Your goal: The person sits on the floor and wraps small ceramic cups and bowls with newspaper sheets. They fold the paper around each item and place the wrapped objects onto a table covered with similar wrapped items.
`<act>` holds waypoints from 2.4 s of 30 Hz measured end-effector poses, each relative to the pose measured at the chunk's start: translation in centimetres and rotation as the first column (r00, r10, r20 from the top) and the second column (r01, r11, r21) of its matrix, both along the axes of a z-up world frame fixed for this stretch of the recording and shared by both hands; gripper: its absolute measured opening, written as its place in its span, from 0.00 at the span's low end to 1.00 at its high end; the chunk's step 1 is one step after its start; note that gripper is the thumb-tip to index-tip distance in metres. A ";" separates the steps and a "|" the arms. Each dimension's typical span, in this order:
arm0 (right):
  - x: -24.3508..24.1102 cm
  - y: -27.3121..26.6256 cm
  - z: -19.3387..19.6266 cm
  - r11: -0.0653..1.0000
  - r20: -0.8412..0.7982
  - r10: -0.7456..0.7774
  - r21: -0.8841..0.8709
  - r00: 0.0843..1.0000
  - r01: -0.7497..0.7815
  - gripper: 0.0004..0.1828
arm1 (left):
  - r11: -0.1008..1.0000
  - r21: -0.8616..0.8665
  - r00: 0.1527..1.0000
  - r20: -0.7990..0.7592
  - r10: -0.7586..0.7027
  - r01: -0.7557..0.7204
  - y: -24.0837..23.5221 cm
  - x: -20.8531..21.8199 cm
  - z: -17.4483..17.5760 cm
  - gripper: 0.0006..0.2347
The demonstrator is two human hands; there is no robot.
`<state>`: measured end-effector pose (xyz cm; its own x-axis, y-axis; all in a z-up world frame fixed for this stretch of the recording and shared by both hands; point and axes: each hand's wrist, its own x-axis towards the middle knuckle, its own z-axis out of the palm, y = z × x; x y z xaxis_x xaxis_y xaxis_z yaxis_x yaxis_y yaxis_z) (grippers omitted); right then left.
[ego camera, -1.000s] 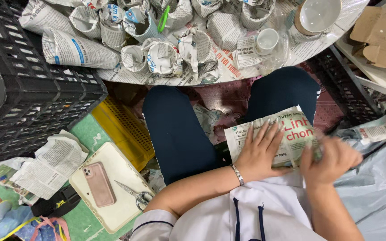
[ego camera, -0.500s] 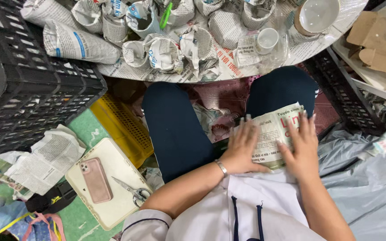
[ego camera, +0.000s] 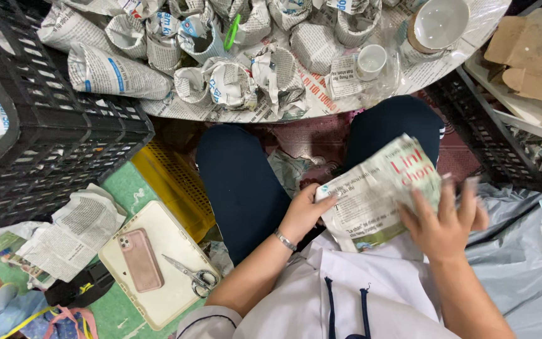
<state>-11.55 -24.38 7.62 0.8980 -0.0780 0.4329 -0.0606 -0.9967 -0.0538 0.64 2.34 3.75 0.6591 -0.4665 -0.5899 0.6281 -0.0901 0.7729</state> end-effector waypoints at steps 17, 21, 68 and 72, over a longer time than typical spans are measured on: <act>2.0 -0.5 4.5 0.919 -0.356 0.370 0.277 0.858 -0.281 0.33 | 0.982 -0.161 0.928 -0.372 0.033 -0.099 -0.1 -1.0 8.7 0.30; 1.8 0.0 3.3 0.920 -0.261 0.361 0.255 0.895 -0.297 0.26 | 0.962 -0.264 0.950 -0.313 -0.018 -0.069 -0.1 -1.7 8.6 0.31; 7.0 2.6 3.3 0.719 -0.224 -0.377 0.541 0.899 0.436 0.15 | 0.928 0.350 0.852 0.518 -0.078 -0.128 -4.7 -0.1 -2.2 0.14; 7.2 2.2 3.0 0.827 -0.153 -0.313 0.443 0.937 0.348 0.20 | 0.904 0.410 0.912 0.406 -0.064 -0.120 -5.3 -0.1 -1.8 0.18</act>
<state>-4.32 -22.20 10.64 0.8095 -0.5480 0.2109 -0.4028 -0.7797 -0.4794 0.54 -2.99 1.91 0.8886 -0.2143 -0.4056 0.2794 -0.4483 0.8491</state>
